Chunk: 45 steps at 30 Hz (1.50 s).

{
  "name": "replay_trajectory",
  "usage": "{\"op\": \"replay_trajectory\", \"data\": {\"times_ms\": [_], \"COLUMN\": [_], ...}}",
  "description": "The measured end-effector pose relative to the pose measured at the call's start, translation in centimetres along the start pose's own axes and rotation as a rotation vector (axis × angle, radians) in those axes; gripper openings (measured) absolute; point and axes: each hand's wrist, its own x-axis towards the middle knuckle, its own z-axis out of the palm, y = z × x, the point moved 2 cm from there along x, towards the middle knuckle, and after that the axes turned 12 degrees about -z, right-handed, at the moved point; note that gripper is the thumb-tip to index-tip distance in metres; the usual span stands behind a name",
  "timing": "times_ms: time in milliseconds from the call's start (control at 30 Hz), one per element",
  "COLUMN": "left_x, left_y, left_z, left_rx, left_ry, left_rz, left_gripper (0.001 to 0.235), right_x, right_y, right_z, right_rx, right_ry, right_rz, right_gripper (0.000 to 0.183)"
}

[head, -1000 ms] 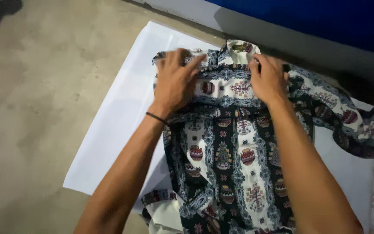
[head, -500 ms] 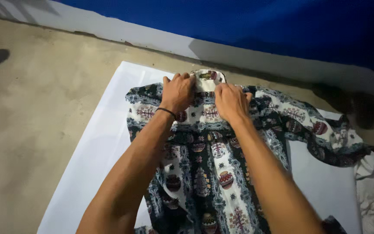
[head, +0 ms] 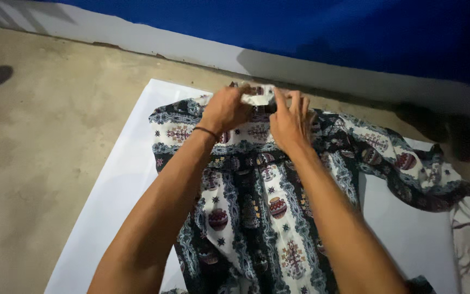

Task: The person folds a patterned long-sleeved shirt on a white surface. They smooth the fabric, fold the sleeves inward, fold the sides toward the center, and then fold the shirt in half to create a compact bundle.

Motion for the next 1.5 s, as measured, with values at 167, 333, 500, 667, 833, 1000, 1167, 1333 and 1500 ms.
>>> {"op": "replay_trajectory", "data": {"times_ms": [167,333,500,667,833,1000,1167,1333,1500], "left_x": [-4.9,-13.4,-18.5,-20.9,-21.4,-22.1,-23.2,-21.1,-17.0], "left_y": [0.1,-3.1,-4.8,-3.8,-2.4,-2.0,-0.8,-0.9,0.0], "left_z": [-0.3,-7.2,-10.6,-9.8,-7.4,-7.8,-8.4,-6.1,-1.0], "left_rx": [0.201,0.268,0.205,0.095,0.147,0.062,0.074,0.081,0.237], "left_ry": [0.248,0.372,0.308,0.132,0.136,0.113,0.037,0.074,0.093], "left_rz": [0.287,0.049,-0.071,0.251,0.271,0.178,0.212,0.165,0.189], "left_gripper": [0.047,0.025,0.03,0.047,0.04,0.039,0.035,0.03,0.067], "right_x": [-1.5,-3.8,-6.4,-8.3,-9.4,-11.0,-12.4,-11.7,-10.1], "right_y": [-0.3,6.9,11.4,10.9,11.8,13.1,12.2,5.4,-2.3], "right_z": [-0.1,-2.3,-4.5,-5.8,-6.2,-6.5,-7.9,-6.1,-0.7], "right_rx": [-0.018,-0.174,-0.044,0.123,0.402,0.486,-0.014,-0.161,0.001], "right_ry": [-0.033,0.03,-0.062,0.276,0.396,0.3,0.278,0.311,-0.222], "right_rz": [0.064,0.221,0.402,0.155,0.207,0.406,0.133,-0.115,-0.266], "right_gripper": [0.04,0.053,0.061,0.039,0.029,0.026,0.035,0.032,0.054]}}
